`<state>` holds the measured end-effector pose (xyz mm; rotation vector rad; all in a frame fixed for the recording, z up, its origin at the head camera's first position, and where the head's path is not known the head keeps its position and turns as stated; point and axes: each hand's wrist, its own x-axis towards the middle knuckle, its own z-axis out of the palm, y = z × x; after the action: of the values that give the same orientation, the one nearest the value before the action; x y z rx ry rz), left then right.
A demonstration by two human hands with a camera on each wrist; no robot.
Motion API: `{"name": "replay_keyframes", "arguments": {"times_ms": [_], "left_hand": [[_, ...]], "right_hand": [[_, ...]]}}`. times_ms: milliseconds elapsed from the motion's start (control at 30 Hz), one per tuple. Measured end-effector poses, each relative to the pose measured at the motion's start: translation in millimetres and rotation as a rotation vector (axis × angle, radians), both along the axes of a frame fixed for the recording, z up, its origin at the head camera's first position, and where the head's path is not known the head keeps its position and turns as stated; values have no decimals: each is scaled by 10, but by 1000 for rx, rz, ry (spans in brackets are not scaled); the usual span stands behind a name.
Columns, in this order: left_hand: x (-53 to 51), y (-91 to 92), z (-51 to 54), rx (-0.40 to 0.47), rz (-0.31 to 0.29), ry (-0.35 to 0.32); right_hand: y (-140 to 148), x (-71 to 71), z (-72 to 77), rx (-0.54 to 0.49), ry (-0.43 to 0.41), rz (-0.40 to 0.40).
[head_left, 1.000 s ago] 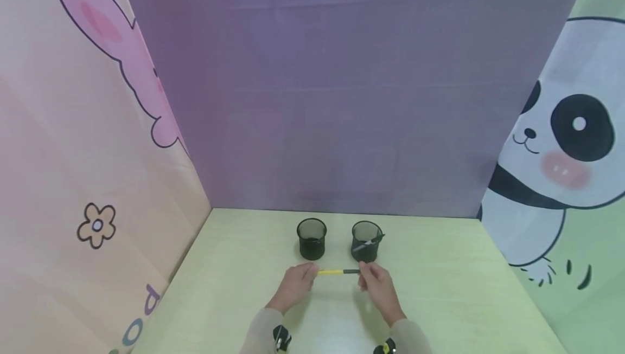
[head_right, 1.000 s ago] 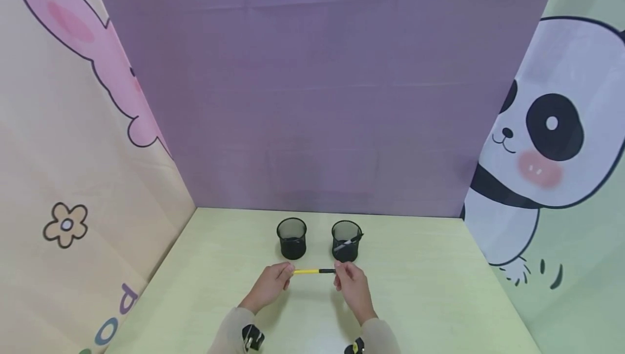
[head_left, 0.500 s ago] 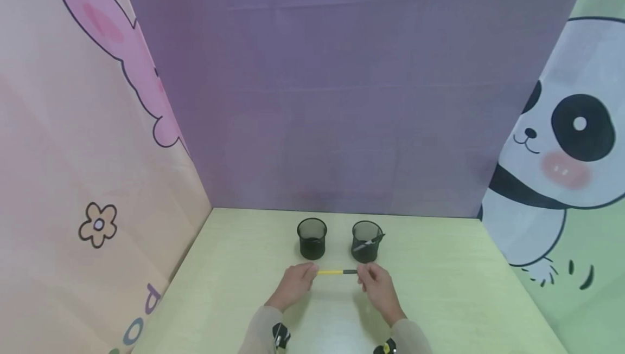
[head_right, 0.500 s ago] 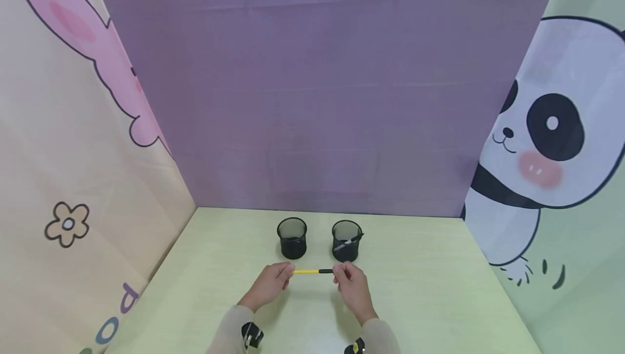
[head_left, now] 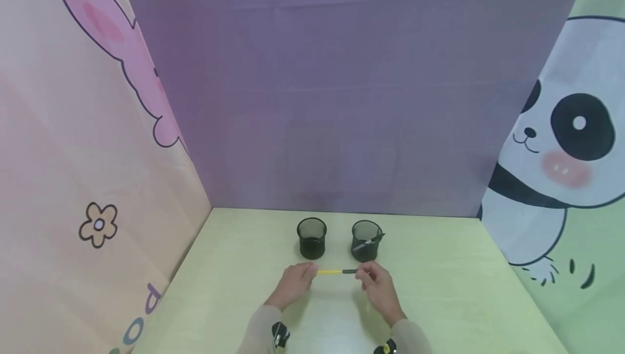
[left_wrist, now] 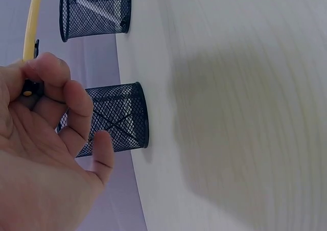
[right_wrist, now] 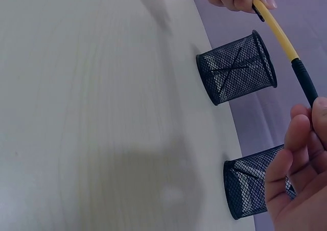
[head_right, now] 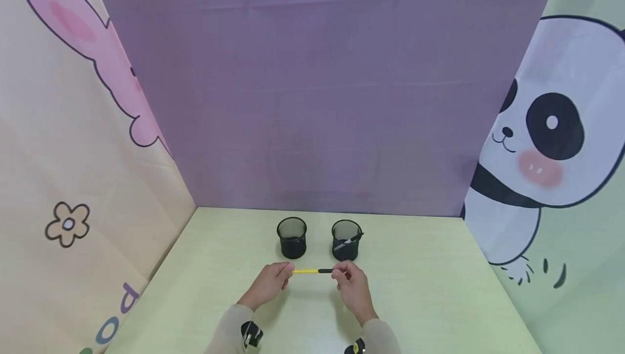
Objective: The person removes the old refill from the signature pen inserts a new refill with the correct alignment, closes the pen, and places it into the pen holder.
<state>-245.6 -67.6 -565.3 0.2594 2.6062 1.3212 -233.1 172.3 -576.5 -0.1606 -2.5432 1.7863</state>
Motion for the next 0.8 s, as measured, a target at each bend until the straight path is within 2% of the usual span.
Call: {"name": "replay_keyframes", "arguments": {"times_ms": [400,533,800], "left_hand": [[11,-14,38,44,1,-22],[9,-20,46,48,-4,-10],[3,-30,32,44,-14,-14]], "right_hand": [[-3,-15,-28,-32,53,16],[12,-18,-28,-49,51,14],[4,-17,-48,-62,-51,39]]}}
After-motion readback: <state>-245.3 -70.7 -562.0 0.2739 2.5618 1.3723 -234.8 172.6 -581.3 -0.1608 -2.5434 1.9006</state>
